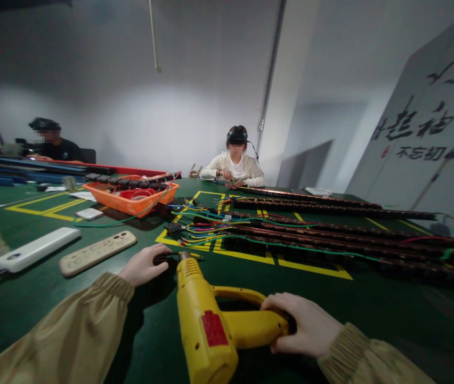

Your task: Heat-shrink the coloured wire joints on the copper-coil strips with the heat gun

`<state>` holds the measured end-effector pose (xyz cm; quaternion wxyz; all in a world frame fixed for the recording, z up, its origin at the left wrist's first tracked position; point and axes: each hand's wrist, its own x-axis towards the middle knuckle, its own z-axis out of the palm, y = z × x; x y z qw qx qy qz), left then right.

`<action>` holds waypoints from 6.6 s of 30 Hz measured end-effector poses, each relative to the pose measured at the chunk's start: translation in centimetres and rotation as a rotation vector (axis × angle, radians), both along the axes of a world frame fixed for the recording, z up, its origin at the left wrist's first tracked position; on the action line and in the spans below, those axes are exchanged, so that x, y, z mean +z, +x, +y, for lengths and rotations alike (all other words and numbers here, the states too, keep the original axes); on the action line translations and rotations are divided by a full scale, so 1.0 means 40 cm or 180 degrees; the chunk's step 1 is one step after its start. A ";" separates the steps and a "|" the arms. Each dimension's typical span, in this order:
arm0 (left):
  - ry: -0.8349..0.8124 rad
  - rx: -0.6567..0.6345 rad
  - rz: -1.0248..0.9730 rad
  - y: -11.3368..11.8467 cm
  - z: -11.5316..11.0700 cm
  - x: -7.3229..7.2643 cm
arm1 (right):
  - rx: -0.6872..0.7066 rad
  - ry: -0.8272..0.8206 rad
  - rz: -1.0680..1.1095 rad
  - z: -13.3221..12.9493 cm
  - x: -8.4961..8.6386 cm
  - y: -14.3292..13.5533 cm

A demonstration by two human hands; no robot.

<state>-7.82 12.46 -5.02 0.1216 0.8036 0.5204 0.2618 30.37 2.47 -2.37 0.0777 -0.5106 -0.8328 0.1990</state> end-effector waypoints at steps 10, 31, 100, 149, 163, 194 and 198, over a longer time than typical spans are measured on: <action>0.0079 -0.0103 0.0240 -0.002 0.002 -0.008 | -0.0366 -0.1182 0.0261 0.016 0.025 0.077; 0.0206 -0.0076 0.0042 0.014 0.023 -0.045 | 0.0123 0.0138 0.0457 -0.003 -0.045 0.025; 0.0235 -0.0411 -0.0255 0.027 0.009 -0.036 | -0.0295 0.0871 -0.0245 -0.007 -0.044 -0.031; 0.0128 -0.0360 -0.0284 0.028 0.000 -0.022 | -0.0540 0.1456 0.0130 -0.037 -0.084 -0.058; 0.0153 -0.0376 -0.0346 0.030 0.002 -0.027 | 0.0150 0.1201 0.0507 -0.073 -0.059 -0.091; 0.0053 -0.0384 -0.0300 0.032 -0.002 -0.022 | -0.0279 0.1456 0.0103 -0.043 -0.069 -0.063; 0.0076 -0.0400 -0.0315 0.033 -0.002 -0.021 | -0.0112 0.1366 0.0238 -0.057 -0.060 -0.074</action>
